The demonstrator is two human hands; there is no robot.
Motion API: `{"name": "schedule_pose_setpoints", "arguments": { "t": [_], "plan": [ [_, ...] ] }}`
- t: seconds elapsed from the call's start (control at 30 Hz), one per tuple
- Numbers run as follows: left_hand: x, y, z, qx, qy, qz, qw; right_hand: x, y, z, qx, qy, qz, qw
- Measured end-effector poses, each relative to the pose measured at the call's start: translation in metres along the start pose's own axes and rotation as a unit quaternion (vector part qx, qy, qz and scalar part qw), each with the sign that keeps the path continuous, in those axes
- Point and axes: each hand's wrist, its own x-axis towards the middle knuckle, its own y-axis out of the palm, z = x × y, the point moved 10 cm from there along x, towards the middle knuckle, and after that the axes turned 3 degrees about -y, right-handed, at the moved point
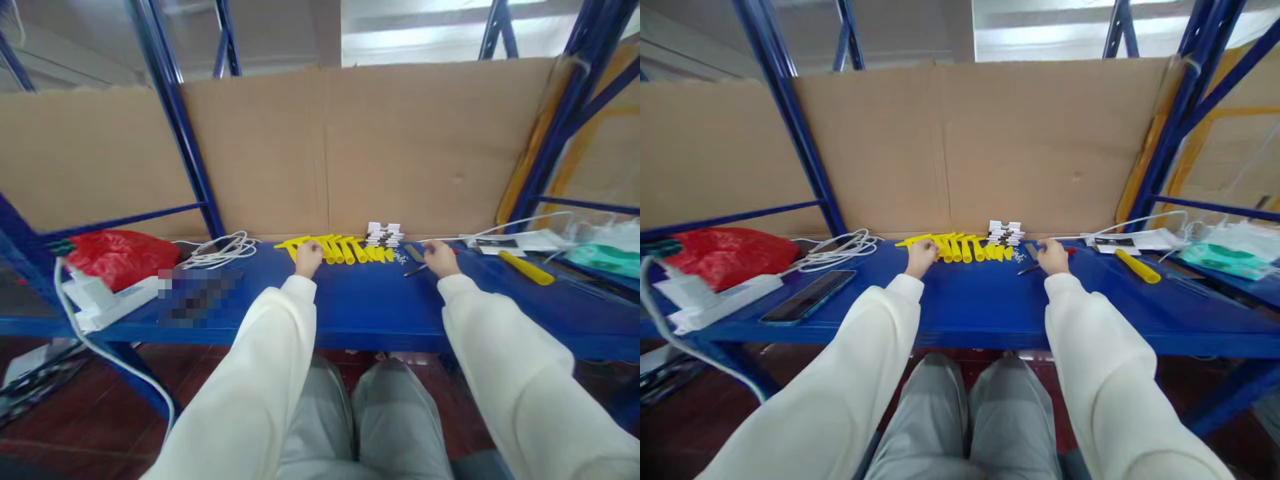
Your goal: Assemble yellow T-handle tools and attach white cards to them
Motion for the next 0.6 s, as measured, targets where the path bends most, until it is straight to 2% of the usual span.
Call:
{"name": "schedule_pose_setpoints", "arguments": {
  "t": [0.23, 0.6],
  "plan": [
    [-0.0063, 0.0022, -0.0009, -0.026, -0.023, 0.010, 0.999, -0.0008, 0.0005, -0.0043, -0.014, 0.013, 0.004, 1.000],
    [-0.0093, 0.0019, -0.0050, -0.028, -0.021, 0.014, 0.999, -0.0031, -0.0048, -0.0006, -0.013, 0.023, 0.020, 0.999]
  ]
}}
